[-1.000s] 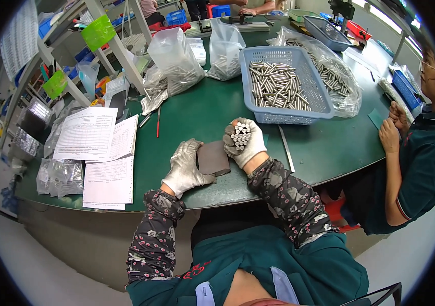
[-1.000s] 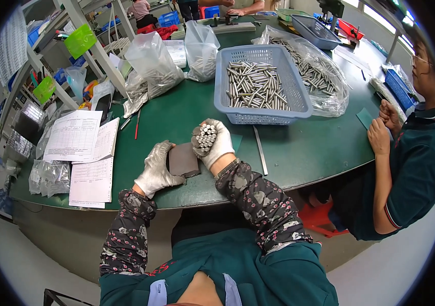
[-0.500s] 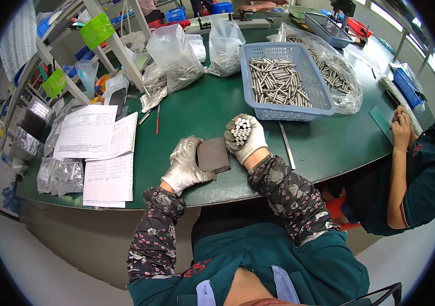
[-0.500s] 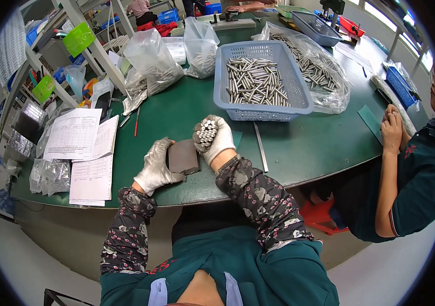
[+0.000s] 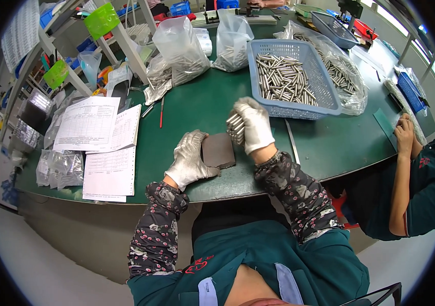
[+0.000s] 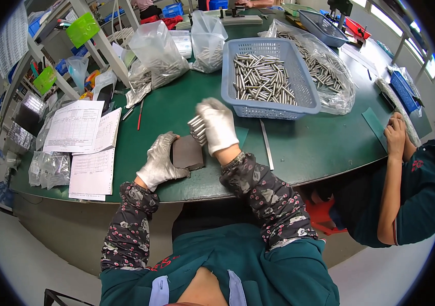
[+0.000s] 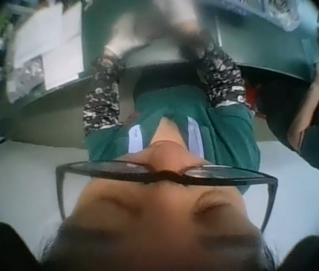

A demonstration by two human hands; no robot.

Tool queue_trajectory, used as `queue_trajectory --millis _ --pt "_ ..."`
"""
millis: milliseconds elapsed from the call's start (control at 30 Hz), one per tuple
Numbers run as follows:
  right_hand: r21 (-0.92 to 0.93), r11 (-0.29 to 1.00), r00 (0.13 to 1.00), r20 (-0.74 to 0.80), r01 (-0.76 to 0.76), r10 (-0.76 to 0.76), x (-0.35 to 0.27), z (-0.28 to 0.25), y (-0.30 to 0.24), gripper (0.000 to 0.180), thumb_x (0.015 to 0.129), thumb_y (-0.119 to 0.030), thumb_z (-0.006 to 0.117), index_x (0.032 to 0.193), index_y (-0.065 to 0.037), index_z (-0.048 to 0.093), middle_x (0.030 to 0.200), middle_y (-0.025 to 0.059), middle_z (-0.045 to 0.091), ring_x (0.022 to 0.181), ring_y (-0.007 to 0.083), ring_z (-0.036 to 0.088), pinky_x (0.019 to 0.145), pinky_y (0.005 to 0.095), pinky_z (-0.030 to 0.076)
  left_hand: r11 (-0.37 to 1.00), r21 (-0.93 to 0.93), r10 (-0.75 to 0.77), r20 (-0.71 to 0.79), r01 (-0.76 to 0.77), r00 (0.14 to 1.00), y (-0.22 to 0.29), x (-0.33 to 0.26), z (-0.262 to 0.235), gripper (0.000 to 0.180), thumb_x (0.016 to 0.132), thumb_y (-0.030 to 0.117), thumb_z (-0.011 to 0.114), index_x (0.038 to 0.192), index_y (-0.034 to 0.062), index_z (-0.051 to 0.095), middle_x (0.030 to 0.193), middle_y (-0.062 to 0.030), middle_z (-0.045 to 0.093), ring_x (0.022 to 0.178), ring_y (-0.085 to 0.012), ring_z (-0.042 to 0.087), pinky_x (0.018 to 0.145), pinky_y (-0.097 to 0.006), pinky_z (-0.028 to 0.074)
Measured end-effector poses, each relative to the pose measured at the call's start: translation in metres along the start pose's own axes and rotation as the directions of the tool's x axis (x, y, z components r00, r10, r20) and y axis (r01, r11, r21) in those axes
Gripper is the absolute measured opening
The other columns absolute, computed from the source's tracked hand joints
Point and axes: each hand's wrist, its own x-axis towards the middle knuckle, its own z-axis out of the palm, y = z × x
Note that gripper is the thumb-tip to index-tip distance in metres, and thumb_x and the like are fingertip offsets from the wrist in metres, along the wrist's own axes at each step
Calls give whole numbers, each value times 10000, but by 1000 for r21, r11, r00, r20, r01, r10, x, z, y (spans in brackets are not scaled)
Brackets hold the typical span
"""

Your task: Inspecting, sanding, and organizing small metal pins on a workbench.

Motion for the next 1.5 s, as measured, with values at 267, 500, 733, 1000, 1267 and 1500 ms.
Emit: queue_trajectory --millis 267,500,733,1000,1267,1500 --pt "-394 -13 386 906 919 -176 -1 14 9 112 743 -153 611 695 -90 532 622 62 565 584 243 596 474 365 478 996 -29 83 0 -83 997 7 11 -4 838 483 432 824 1165 64 504 1129 -146 529 1097 -335 498 974 -415 405" --pt "-586 65 582 775 808 -246 8 12 9 141 760 -211 597 736 -78 558 688 105 602 663 293 628 517 415 501 997 -23 73 -65 -75 995 -9 2 4 872 479 549 754 1123 26 483 1045 -158 506 1040 -353 491 957 -438 393" --pt "-713 331 772 629 618 -90 14 10 6 168 789 -210 566 767 -53 622 726 157 640 699 347 630 630 419 518 1000 10 14 70 -15 997 -2 2 7 956 485 535 791 1224 19 472 1231 -192 489 1214 -386 427 1079 -454 307" --pt "-709 590 891 452 386 -40 109 42 -66 200 816 -192 536 838 -34 657 747 166 646 687 250 638 675 329 503 998 62 6 50 -9 999 -4 -3 8 967 501 538 796 1251 19 476 1317 -240 437 1291 -409 362 1124 -467 245" --pt "-692 -587 746 632 421 -210 285 30 -80 229 868 -156 445 858 -81 661 900 159 661 880 306 653 736 394 519 996 88 18 123 -29 992 6 -1 6 962 532 577 783 1255 18 481 1293 -202 480 1301 -333 392 1149 -448 216" --pt "-995 -101 954 26 -5 -300 309 44 -52 441 877 -384 418 1034 -79 694 1108 177 647 1055 342 616 907 414 487 998 48 41 88 -45 995 3 -8 7 929 527 580 783 1211 20 498 1219 -179 507 1261 -363 421 1129 -497 241"
